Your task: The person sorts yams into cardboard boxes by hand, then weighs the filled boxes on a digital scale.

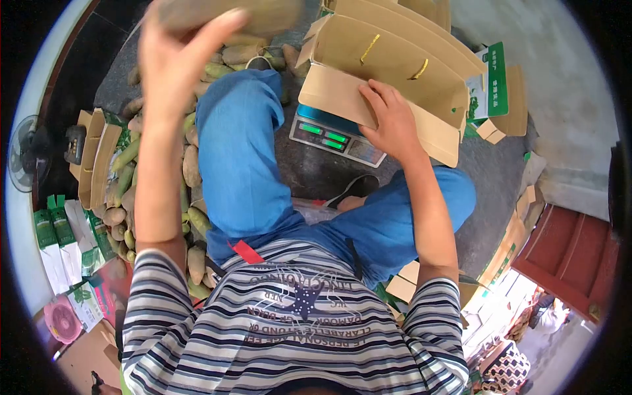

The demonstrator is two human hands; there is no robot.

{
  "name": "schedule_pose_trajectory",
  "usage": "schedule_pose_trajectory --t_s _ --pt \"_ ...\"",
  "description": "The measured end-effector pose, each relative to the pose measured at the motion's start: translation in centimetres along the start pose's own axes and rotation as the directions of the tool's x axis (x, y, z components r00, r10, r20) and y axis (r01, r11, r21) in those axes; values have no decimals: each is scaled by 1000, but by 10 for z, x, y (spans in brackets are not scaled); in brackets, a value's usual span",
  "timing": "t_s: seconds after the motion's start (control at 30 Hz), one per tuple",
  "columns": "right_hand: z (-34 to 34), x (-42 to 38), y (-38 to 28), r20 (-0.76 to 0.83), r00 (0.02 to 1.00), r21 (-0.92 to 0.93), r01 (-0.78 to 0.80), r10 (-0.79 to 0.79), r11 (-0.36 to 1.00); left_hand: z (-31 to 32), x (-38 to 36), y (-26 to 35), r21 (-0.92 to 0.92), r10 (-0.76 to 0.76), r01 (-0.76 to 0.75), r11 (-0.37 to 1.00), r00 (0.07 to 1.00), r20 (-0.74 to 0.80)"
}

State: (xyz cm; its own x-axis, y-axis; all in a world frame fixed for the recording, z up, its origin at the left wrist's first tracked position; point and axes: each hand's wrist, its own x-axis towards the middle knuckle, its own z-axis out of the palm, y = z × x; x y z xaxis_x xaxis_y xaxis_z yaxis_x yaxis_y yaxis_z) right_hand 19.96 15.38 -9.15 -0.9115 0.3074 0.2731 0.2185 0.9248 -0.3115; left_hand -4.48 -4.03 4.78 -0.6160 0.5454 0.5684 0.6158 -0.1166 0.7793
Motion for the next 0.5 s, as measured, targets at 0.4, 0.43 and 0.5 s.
schedule_pose_trajectory --t_s 0.4,0.43,0.5 --pt "-7 0 -2 83 996 13 15 -16 1000 181 10 -57 435 -134 -212 875 757 639" --pt "-7 1 -4 81 997 19 18 -20 1000 187 5 -56 519 -237 -214 828 705 668" --pt "-9 2 -7 78 997 20 22 -23 1000 199 -2 -67 536 -260 -263 802 655 710"
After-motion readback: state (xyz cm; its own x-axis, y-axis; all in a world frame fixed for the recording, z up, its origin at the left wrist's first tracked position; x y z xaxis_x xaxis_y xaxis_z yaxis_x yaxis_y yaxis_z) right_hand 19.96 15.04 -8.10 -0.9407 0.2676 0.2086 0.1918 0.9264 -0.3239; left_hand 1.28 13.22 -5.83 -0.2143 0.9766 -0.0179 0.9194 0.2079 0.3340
